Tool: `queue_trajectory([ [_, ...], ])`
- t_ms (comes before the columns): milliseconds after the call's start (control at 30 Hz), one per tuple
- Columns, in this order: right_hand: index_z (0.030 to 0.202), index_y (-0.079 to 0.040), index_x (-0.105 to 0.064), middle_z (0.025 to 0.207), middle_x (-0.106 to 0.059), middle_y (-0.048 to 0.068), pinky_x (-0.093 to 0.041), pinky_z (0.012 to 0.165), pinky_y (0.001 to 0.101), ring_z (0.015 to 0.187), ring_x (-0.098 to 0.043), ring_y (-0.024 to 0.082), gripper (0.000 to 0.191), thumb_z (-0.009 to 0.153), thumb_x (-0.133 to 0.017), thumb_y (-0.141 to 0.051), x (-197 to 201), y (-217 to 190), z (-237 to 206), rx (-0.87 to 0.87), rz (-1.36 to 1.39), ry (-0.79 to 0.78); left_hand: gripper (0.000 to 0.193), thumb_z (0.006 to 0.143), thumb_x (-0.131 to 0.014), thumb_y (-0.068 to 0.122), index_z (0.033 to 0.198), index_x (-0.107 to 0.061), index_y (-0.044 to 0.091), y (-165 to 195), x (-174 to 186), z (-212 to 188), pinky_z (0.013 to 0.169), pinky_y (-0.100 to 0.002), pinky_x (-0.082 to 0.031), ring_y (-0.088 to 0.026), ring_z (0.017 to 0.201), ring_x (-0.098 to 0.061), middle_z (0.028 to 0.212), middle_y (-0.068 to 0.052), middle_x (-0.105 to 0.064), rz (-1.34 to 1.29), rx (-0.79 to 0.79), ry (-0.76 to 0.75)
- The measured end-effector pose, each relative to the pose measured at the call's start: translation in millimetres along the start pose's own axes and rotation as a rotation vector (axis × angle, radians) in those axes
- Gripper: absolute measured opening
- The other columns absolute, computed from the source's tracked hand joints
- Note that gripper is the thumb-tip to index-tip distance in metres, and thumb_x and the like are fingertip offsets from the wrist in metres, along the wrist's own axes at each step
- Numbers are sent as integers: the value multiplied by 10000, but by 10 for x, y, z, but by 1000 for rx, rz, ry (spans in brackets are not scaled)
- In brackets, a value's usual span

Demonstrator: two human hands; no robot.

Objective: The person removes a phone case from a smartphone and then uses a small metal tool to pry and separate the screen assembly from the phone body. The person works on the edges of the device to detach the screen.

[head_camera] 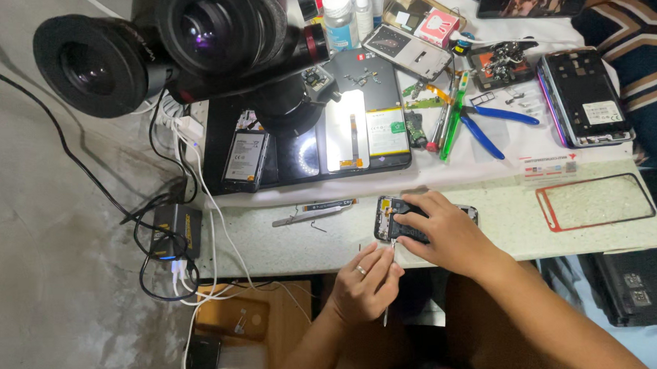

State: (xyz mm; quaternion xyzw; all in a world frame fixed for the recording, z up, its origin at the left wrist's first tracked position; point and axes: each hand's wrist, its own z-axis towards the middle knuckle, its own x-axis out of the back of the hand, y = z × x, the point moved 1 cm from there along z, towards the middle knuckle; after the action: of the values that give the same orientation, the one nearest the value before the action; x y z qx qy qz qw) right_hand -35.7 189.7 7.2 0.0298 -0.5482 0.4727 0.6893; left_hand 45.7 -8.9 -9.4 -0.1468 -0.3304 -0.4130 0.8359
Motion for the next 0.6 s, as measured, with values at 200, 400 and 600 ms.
queue_trajectory([
  [200,1053,-64,-745,1284,-640,171,-512,949,447,1143,-592,372,363,748,-814,-250,-10,-9,-10,-6,-25,-2,131,948,-775,93,899,-661,51,128,-170,-250,1042,-519,-542,-318,1146,-675,1174,-140,-742,142,100,90],
  [400,1038,-59,-753,1286,-649,179,-509,967,448,1143,-594,376,360,737,-819,-246,-52,-12,-25,15,-71,11,101,955,-765,115,946,-689,48,170,-280,-352,1044,-537,-511,-336,1179,-653,1205,-145,-737,129,159,119],
  [600,1067,-90,-760,1296,-666,154,-528,960,427,1155,-615,346,348,763,-821,-248,-39,36,-23,5,-38,3,80,926,-728,74,988,-707,26,165,-99,-205,1082,-521,-511,-319,1160,-670,1188,-136,-732,-38,297,75],
])
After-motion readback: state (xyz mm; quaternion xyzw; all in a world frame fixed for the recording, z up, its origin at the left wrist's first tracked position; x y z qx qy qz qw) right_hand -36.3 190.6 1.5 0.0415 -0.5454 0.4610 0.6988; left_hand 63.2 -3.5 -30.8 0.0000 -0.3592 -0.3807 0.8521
